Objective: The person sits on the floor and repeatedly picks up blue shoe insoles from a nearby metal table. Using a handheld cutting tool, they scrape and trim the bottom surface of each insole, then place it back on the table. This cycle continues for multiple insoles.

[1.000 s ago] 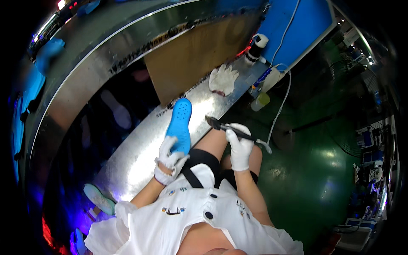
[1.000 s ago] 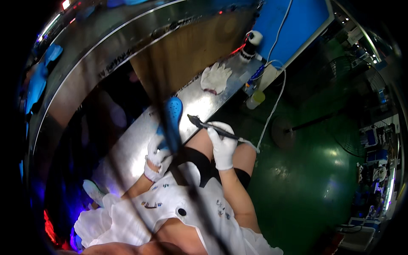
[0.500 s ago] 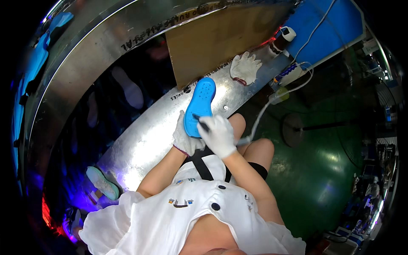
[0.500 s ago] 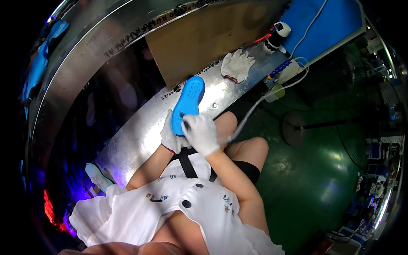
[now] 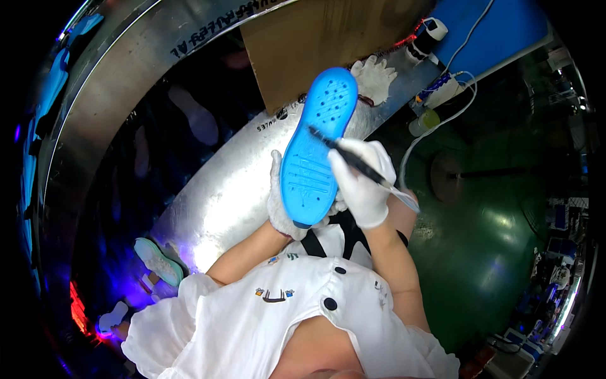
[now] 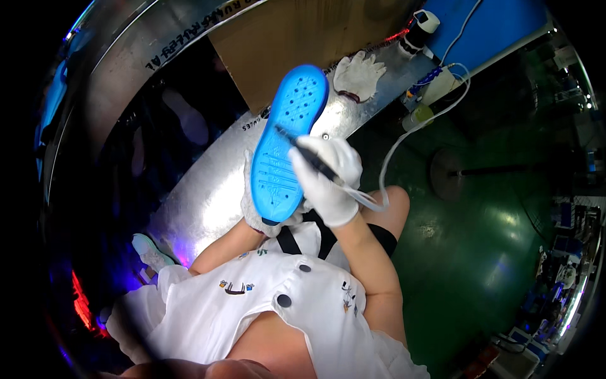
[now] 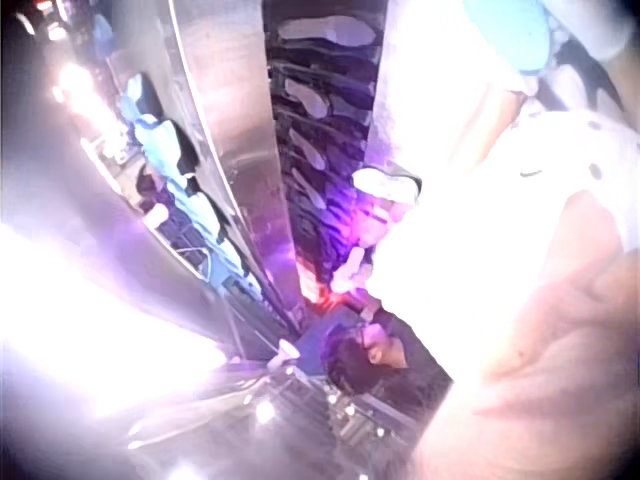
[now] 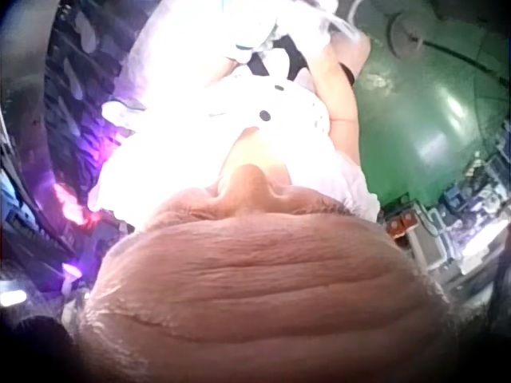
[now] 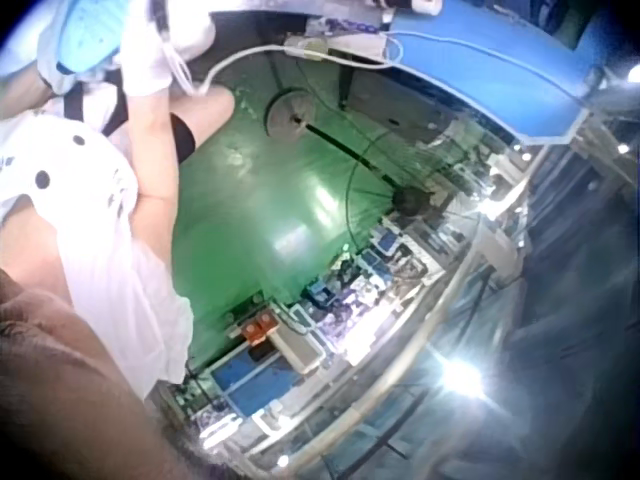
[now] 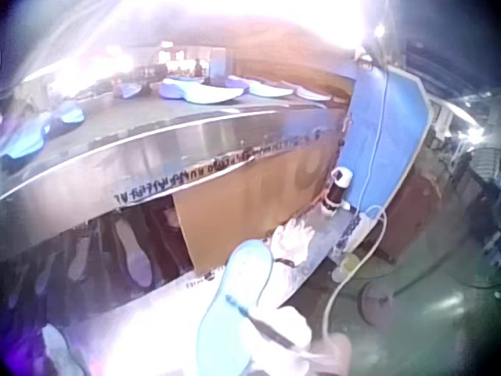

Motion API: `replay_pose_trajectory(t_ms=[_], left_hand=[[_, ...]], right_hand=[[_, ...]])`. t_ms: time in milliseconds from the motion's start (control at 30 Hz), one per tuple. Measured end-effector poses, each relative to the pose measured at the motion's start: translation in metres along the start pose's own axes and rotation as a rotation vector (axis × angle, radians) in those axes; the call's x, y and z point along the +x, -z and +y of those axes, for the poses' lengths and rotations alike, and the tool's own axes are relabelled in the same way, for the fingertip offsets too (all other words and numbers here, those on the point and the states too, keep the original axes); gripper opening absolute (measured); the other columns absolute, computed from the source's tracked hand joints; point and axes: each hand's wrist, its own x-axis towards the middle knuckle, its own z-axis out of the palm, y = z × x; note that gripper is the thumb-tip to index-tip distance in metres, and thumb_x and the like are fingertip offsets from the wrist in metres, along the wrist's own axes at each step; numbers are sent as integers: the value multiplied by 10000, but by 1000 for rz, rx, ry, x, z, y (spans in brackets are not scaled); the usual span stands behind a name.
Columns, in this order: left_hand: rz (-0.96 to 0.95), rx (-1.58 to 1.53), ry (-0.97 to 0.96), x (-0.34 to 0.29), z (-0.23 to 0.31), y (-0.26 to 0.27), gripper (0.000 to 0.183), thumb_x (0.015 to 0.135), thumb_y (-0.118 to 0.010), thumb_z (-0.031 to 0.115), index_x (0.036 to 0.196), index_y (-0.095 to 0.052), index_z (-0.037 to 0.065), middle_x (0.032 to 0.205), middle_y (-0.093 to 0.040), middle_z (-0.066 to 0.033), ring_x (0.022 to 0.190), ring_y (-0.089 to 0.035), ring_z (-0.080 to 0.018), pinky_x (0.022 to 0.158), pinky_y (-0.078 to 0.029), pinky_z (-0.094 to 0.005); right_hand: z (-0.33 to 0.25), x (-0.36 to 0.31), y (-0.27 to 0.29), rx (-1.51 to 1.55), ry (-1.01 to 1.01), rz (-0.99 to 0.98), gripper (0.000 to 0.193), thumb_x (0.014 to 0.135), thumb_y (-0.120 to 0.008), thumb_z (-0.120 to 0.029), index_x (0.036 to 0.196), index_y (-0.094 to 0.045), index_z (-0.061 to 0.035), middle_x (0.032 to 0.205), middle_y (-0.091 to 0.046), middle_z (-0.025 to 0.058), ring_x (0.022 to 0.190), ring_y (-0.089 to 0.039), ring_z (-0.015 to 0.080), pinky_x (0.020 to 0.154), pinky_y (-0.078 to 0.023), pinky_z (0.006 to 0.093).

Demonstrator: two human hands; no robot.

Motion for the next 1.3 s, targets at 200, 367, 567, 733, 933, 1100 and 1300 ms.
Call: replay_pose_trajectory(t_ms=[200,367,567,733,933,1100,1300], left_hand=[[324,9,-296,19,2,-9,954,867,-292,819,1353,-464,16,1119,-618,-273,913,-648,-394,836,-549,-480],[155,-216,-167,9,12,6,1076,777,-324,900,1355,-471,4,1060,-600,-323,801,-640,-383,708,-557,-461],[321,85,-371,19,25,31,1073,785,-344,889,1411,-420,20,1202,-547,-315,990,-609,-372,797,-547,-479],[-58,-6,-124,20,31,8,1057,816,-346,860,1447,-369,12,1246,-507,-357,1053,-591,-402,824,-546,-495],[182,274,-218,25,43,-14,1026,807,-319,873,1370,-444,24,1112,-610,-295,928,-651,-397,733,-567,-453],[24,218,152,24,77,-4,876,897,-447,705,1508,-327,90,1279,-549,-257,1031,-602,-473,741,-564,-514],[425,818,95,36,96,-1,568,954,-561,440,1322,-545,8,1198,-629,-186,1039,-640,-255,902,-538,-357]], right_hand=[[-44,-22,1,65,152,-317,120,792,-733,-138,898,-676,-136,778,-635,31,649,-588,220,723,-487,322],[-16,-19,4,-25,126,-90,206,734,-731,20,930,-694,-34,840,-667,94,650,-623,240,593,-511,324],[-24,-25,-4,155,-98,-47,192,761,-746,-70,944,-687,-76,829,-664,78,692,-630,239,622,-515,343],[-52,-43,-11,64,125,-108,296,667,-807,16,934,-685,-29,835,-682,98,642,-627,235,620,-513,332],[-9,-27,8,94,-44,-119,148,766,-735,-58,900,-673,-62,846,-679,67,671,-612,225,605,-503,319],[-28,-14,30,-119,408,-673,198,769,-697,-159,965,-693,-135,1017,-688,33,701,-600,193,599,-509,303],[-32,-7,29,19,174,-744,313,675,-744,-38,982,-693,-73,1000,-701,55,734,-636,255,657,-511,320]])
